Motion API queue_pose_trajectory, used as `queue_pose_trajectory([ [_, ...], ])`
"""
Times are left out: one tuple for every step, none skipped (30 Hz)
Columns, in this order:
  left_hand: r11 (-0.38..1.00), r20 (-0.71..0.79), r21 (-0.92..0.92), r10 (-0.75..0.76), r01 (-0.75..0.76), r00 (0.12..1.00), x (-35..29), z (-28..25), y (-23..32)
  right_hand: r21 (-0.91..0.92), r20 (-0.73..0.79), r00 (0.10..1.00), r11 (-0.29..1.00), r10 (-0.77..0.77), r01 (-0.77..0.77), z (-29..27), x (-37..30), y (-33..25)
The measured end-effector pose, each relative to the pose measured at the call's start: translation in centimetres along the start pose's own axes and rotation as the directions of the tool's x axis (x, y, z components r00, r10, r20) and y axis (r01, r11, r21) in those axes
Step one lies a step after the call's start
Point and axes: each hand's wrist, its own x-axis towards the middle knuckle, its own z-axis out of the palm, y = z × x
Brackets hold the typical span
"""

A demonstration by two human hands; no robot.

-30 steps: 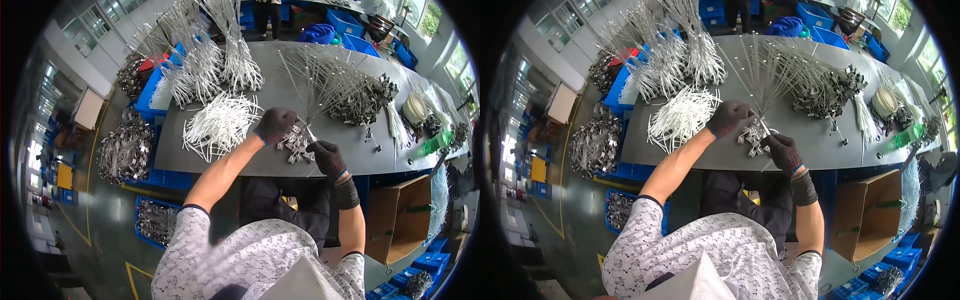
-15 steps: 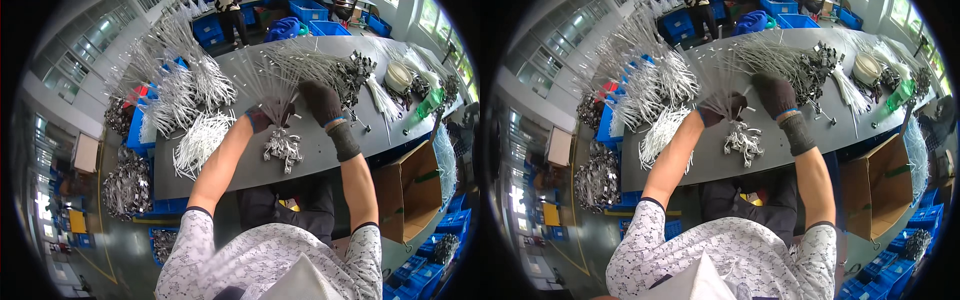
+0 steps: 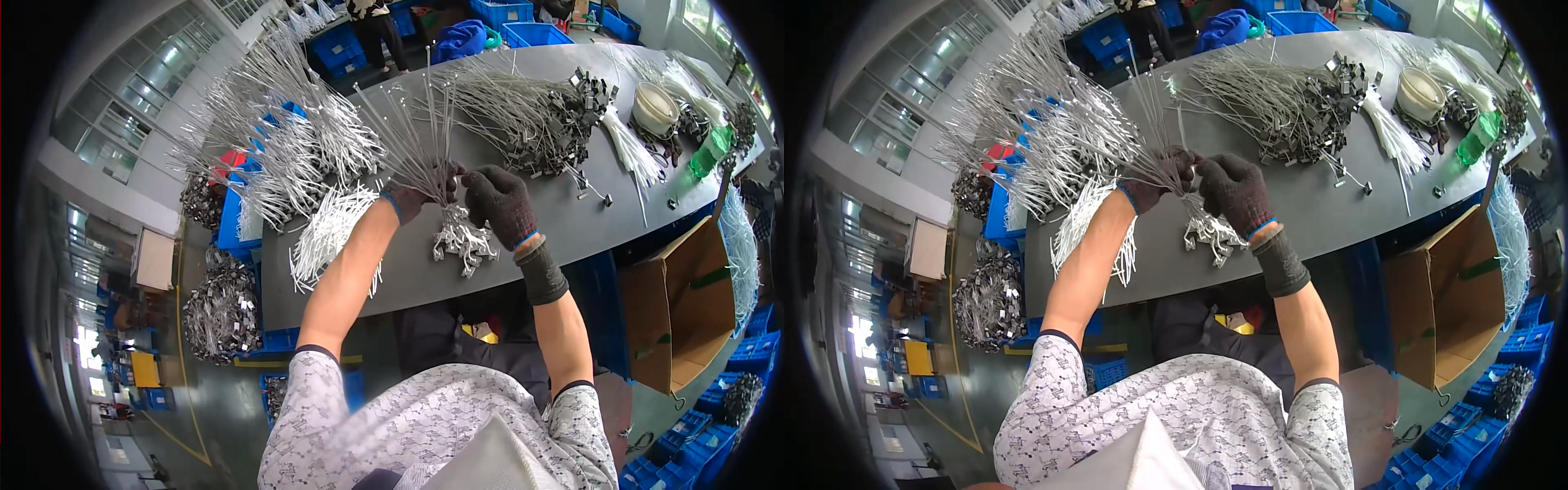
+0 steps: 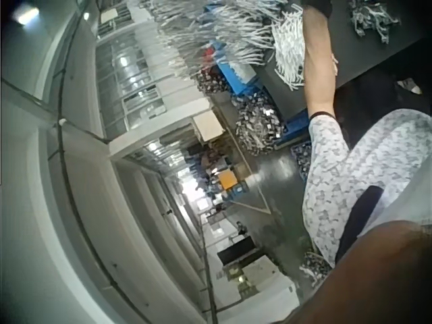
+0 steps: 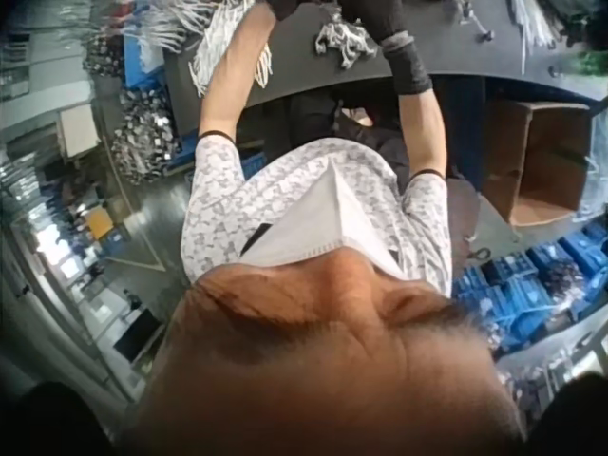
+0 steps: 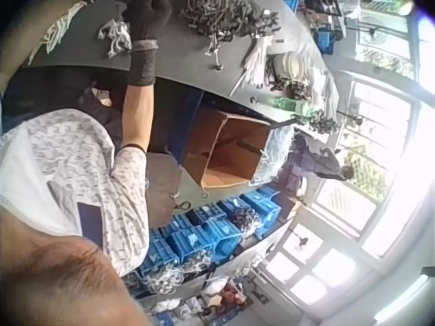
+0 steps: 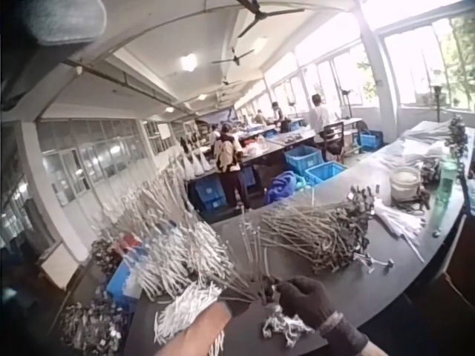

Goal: Sort and organize bundles of grey and white wires at a manual assembly station.

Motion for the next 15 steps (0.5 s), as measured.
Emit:
queue_pose_trajectory([
  [1.000, 0.013, -0.005, -0.016, 0.016, 1.000, 0.1, -0.3, 0.1, 0.055, -0.014, 1.000, 0.998, -0.017, 0.018, 0.9, -0.3, -0.3],
  [0.999, 0.025, -0.010, -0.031, 0.032, 0.999, 0.1, -0.6, 0.2, 0.110, -0.027, 0.999, 0.993, -0.034, 0.036, 1.5, -0.2, -0.4],
  [0.998, 0.021, -0.024, -0.059, 0.059, 0.998, 0.1, -0.5, 0.5, 0.140, -0.104, 0.993, 0.987, -0.058, 0.073, 1.5, -0.1, 0.0],
  [0.998, 0.020, -0.024, -0.058, 0.059, 0.998, 0.3, -0.4, 0.5, 0.140, -0.104, 0.993, 0.987, -0.059, 0.073, 1.2, 0.2, 0.2],
  [0.998, 0.034, -0.012, -0.065, 0.065, 0.997, 0.5, -0.2, 0.6, 0.115, -0.153, 0.987, 0.991, -0.046, 0.064, 0.5, 0.4, 0.4],
  [0.997, 0.044, 0.001, -0.073, 0.073, 0.996, 0.5, 0.0, 0.8, 0.094, -0.199, 0.979, 0.994, -0.033, 0.052, 0.0, 0.5, 0.5],
  [0.998, 0.033, -0.019, -0.052, 0.053, 0.998, 0.1, 0.3, 1.0, 0.103, -0.102, 0.985, 0.986, 0.141, -0.131, -0.4, 0.4, 0.5],
  [0.998, 0.031, -0.018, -0.054, 0.054, 0.998, -0.1, 0.2, 0.9, 0.106, -0.100, 0.985, 0.986, 0.142, -0.131, -0.3, 0.6, 0.9],
  [1.000, 0.038, -0.001, -0.031, 0.031, 0.999, -0.1, 0.2, 0.9, -0.006, -0.029, 0.993, 0.993, 0.115, -0.116, -0.3, 0.9, 1.6],
  [1.000, 0.047, 0.016, -0.009, 0.009, 0.999, -0.1, 0.2, 0.8, -0.117, 0.043, 0.994, 0.989, 0.096, -0.091, -0.3, 1.2, 2.2],
  [1.000, 0.049, 0.016, -0.010, 0.010, 0.999, 0.1, 0.3, 0.8, -0.139, -0.007, 1.000, 0.990, 0.026, -0.026, -0.3, 1.4, 2.8],
  [0.999, 0.043, 0.041, -0.032, 0.031, 0.999, 0.2, 0.3, 0.8, -0.138, -0.005, 1.000, 0.990, 0.029, -0.029, -0.2, 1.3, 2.5],
  [0.997, 0.037, 0.065, -0.055, 0.052, 0.998, 0.2, 0.2, 0.8, -0.144, -0.005, 1.000, 0.989, 0.021, -0.021, -0.3, 1.2, 2.1],
  [0.996, 0.035, 0.063, -0.058, 0.055, 0.998, 0.2, 0.2, 0.8, -0.150, -0.006, 1.000, 0.989, 0.014, -0.014, -0.4, 1.0, 1.6],
  [0.996, 0.032, 0.094, -0.010, 0.007, 0.999, 0.1, 0.0, 0.7, -0.148, -0.005, 1.000, 0.989, 0.015, -0.016, -0.1, 0.6, 1.0],
])
